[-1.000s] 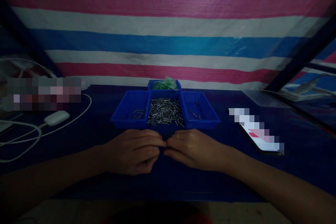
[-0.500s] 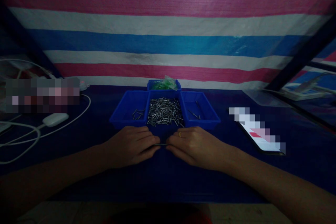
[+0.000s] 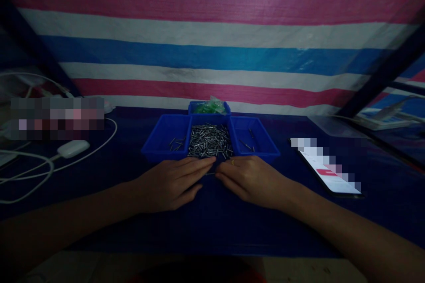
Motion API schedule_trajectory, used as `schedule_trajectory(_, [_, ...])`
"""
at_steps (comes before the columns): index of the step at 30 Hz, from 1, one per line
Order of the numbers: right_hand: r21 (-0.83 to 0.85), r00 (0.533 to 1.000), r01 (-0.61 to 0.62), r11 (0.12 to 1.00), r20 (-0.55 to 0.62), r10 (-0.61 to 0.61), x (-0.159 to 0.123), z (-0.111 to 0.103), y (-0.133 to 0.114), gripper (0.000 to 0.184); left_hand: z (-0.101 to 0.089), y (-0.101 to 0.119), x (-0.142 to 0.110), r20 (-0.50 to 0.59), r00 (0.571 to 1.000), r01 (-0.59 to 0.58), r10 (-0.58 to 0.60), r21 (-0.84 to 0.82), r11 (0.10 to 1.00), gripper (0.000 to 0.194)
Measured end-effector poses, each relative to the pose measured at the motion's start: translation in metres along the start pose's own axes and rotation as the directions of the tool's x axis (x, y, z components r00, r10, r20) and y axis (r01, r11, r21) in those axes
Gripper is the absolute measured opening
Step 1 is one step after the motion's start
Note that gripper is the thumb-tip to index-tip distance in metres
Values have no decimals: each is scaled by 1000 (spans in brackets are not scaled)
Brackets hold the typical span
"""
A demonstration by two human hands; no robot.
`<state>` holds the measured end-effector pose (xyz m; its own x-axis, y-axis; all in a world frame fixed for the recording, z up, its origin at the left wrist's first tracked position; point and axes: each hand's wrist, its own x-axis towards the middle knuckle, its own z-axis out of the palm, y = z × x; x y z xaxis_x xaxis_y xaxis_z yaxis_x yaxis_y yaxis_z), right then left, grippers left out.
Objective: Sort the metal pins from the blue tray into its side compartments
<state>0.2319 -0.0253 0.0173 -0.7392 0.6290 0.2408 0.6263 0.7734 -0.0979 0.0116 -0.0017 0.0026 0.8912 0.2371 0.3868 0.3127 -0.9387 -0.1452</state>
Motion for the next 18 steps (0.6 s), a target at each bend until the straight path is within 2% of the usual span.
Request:
schedule_trajectory(9, [10, 1000, -3, 1000, 8, 3, 0, -1, 0, 28, 1, 1, -1, -23, 1000, -18, 19, 42, 999, 33])
schedule_trajectory(18, [-7, 999, -24, 1000, 25, 25, 0, -3, 0, 28, 2, -2, -1, -13, 1000, 19, -18, 51, 999, 30])
